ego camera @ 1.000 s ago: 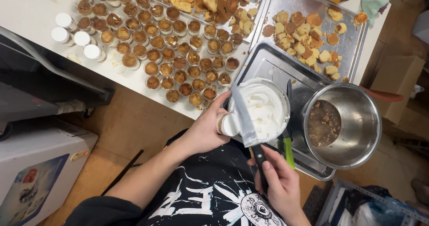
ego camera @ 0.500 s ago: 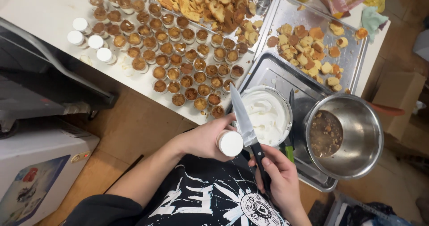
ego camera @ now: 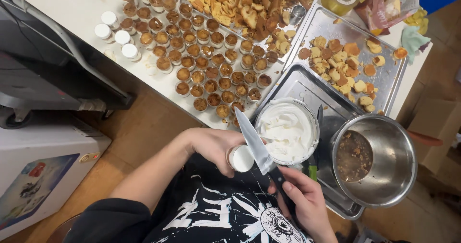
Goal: The person is filling small cups with cream and other ingredients to make desserts.
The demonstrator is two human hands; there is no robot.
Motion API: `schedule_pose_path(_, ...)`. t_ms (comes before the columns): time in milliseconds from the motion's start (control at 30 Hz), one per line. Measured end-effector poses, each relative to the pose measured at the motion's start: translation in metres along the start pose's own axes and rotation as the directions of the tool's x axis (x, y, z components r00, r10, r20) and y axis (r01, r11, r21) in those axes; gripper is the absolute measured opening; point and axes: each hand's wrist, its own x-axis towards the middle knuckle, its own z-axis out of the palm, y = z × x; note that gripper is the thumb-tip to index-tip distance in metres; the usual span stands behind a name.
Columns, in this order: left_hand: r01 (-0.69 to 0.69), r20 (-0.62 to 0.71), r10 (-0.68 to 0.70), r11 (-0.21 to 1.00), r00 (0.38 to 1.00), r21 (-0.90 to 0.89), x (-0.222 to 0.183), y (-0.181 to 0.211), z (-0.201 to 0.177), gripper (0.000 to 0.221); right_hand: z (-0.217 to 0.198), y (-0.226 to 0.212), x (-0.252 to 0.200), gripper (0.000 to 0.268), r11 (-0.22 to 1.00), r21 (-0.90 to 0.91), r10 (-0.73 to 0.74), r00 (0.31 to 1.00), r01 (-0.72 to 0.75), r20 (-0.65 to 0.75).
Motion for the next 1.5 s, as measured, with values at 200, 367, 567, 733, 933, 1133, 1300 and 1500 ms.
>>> schedule_pose_path(200,-0.010,-0.408,0.100,0.976,0.908,0.219,0.016,-0.007,0.011,0.085,-0.001,-0.004,0.001,0.041,0.998,-0.037,-0.054,0.965,0.046,-0.256)
schedule_pose_path(367,-0.001,-0.699,0.072,0.995,0.711,0.102,0.038,-0.028,0.040,0.065,-0.009,0.015,-0.001,0.043,0.945,-0.280,-0.249,0.924,0.167,-0.289)
schedule_pose_path(567,0.020,-0.827,0.052,0.997,0.560,0.077,0.060,-0.010,0.065,0.045,0.004,-0.015,0.013,0.038,0.379,-0.832,-0.638,0.765,0.406,0.083)
schedule_pose_path(733,-0.121,-0.869,0.116,0.991,0.482,0.065,0.074,-0.003,0.071,0.043,-0.010,-0.028,-0.004,0.035,0.239,-0.890,-0.644,0.749,0.388,0.154)
schedule_pose_path(933,-0.183,-0.920,0.119,0.982,0.373,0.052,0.084,-0.011,0.067,0.043,-0.055,-0.039,-0.043,0.036,0.257,-0.901,-0.590,0.795,0.348,0.139)
schedule_pose_path(1133,-0.032,-0.943,0.224,0.974,0.247,0.223,0.101,0.002,0.088,0.049,-0.081,-0.034,-0.058,0.037,0.440,-0.793,-0.661,0.750,0.421,0.031)
schedule_pose_path(1300,0.034,-0.905,0.359,0.926,0.227,0.376,0.125,-0.004,0.121,0.069,-0.066,-0.028,-0.043,0.041,0.979,-0.152,-0.169,0.955,0.135,-0.245)
schedule_pose_path(1500,0.258,-0.876,0.426,0.841,0.226,0.476,0.136,-0.009,0.134,0.075,-0.065,-0.022,-0.054,0.041,0.999,-0.026,-0.037,0.988,0.033,-0.150)
